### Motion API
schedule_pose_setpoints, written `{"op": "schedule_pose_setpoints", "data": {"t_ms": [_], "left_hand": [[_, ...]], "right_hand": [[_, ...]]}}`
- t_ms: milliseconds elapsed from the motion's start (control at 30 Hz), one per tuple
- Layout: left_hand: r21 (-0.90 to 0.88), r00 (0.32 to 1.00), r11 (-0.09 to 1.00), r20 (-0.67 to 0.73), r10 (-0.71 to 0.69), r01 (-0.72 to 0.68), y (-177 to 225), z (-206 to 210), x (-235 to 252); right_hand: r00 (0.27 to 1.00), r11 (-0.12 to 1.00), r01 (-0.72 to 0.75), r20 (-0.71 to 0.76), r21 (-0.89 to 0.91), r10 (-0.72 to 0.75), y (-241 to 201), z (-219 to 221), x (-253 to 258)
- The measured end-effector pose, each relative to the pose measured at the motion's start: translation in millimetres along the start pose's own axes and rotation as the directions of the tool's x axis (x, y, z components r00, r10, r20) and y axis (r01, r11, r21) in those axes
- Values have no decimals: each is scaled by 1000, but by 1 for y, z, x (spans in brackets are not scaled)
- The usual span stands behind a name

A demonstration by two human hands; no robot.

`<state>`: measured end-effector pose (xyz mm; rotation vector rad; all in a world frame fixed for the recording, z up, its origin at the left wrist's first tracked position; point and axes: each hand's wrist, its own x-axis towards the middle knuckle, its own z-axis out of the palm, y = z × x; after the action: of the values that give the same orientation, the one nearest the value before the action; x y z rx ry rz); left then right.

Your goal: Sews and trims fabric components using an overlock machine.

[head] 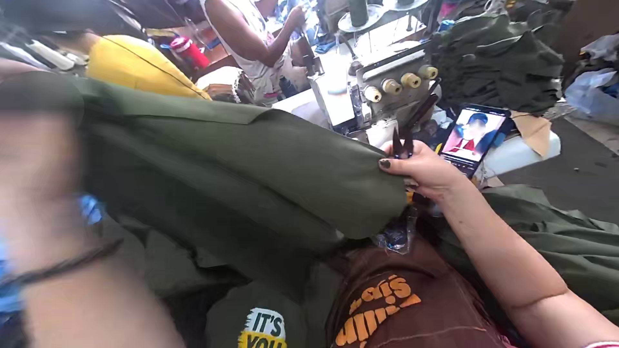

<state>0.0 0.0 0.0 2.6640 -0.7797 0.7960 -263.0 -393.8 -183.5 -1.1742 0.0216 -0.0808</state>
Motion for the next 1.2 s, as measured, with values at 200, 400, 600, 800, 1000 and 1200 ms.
{"op": "schedule_pose_setpoints", "data": {"t_ms": [200,400,600,800,1000,1200], "left_hand": [[-73,934,950,175,311,-303,88,107,-70],[-699,745,584,110,658,-413,219,130,-116],[-908,855,334,-48,516,-252,218,92,-100],[-865,950,502,153,273,-5,223,163,-109],[-744,957,667,160,242,-44,220,199,-100],[-827,947,562,185,263,6,202,197,-98]], "right_hand": [[970,976,-109,-235,-186,64,50,-5,17],[987,939,147,-8,-312,-158,28,4,-10],[943,773,211,-84,-599,-323,62,-5,13],[973,977,-172,-179,-124,148,91,3,2],[952,957,-269,-122,112,281,93,1,-8],[977,982,-136,-183,-130,111,97,9,5]]}}
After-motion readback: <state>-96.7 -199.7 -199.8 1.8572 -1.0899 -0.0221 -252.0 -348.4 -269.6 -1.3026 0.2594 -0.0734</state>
